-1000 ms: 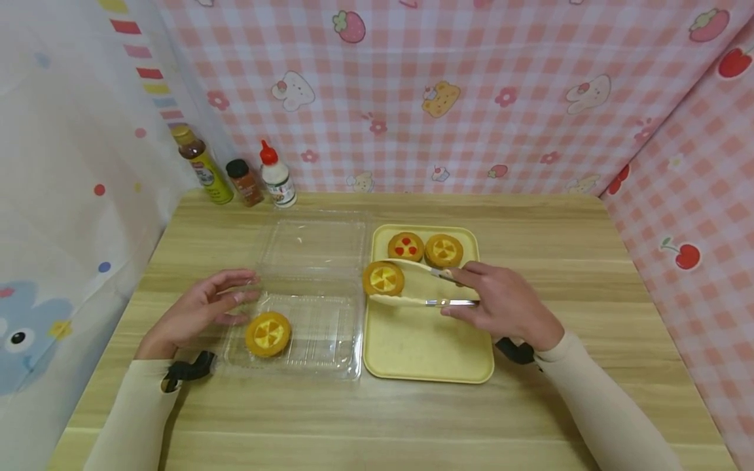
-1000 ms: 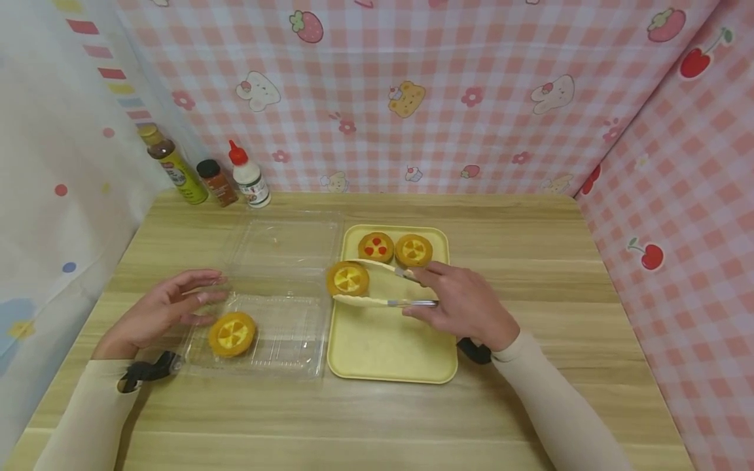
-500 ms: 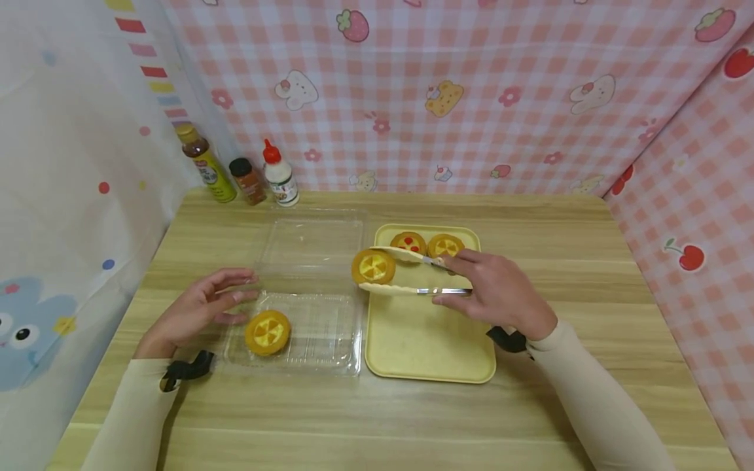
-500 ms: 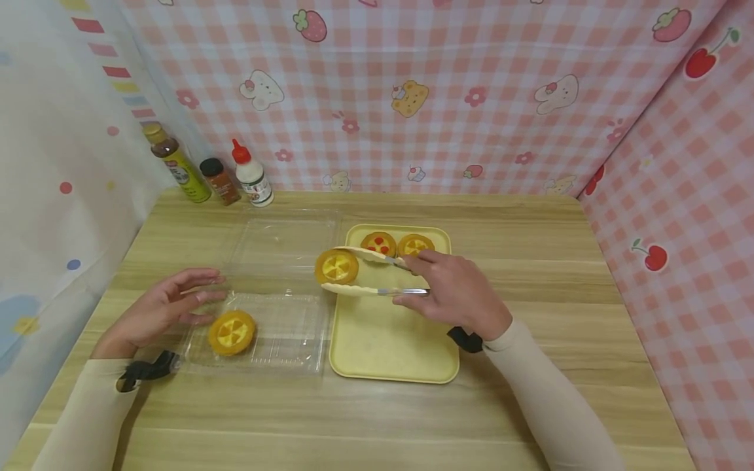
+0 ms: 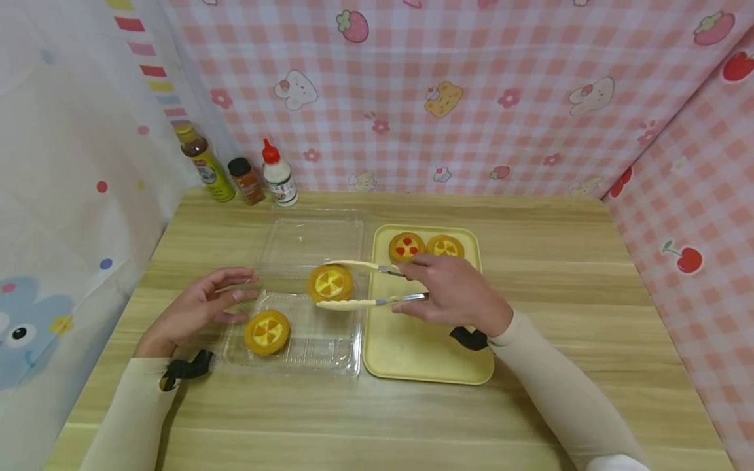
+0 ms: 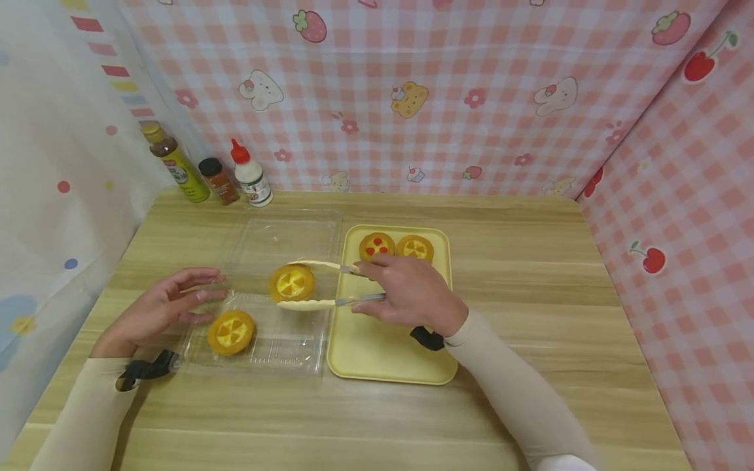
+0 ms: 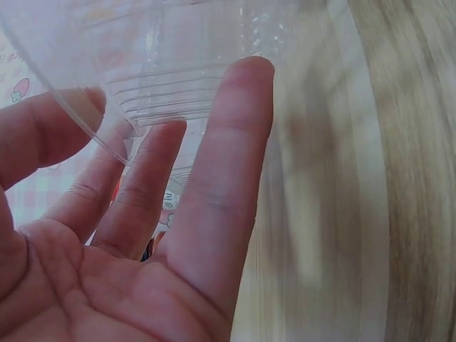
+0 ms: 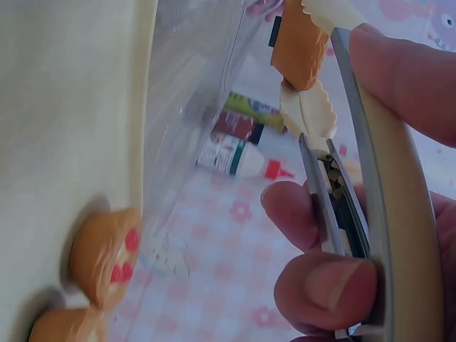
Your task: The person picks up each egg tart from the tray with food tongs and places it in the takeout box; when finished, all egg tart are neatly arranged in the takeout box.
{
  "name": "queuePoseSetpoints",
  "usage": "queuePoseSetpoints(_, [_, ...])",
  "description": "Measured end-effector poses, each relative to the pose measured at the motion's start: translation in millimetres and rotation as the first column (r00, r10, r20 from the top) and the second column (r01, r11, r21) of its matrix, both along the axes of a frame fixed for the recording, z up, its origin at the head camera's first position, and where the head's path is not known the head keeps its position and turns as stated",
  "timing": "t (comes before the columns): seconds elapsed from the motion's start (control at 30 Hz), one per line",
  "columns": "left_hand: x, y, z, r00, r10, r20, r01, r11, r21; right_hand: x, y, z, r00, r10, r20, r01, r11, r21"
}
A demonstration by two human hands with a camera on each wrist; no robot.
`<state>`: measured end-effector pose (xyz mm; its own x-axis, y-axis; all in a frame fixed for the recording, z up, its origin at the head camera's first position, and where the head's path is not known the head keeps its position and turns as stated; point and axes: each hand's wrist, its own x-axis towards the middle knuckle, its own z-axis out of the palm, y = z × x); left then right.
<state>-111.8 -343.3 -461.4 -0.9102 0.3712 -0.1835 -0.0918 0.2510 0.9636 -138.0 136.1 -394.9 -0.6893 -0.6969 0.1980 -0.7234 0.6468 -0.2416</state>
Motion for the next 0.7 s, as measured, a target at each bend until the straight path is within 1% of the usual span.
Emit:
queuePoseSetpoints(0.2, [-0.3,2.9,1.3,1.000,0.013,0.026,-0.012,1.000,-0.023,-1.9,-22,-6.4,0.999,0.033,-0.019,-0.032,0.998,0.053])
queuePoseSetpoints(0.37, [0.1,4.1,1.5,0.999,0.018,0.043,-0.016,0.999,-0.034,-1.2,-37,-11.8,0.999,0.047,-0.016,-0.045,0.994,0.101])
queuePoseSetpoints(0.7, [-0.5,2.3,2.3,0.998,0.023,0.050,-0.021,0.999,-0.027,-0.8,-63,-11.2,0.998,0.058,-0.034,-0.049,0.977,0.208])
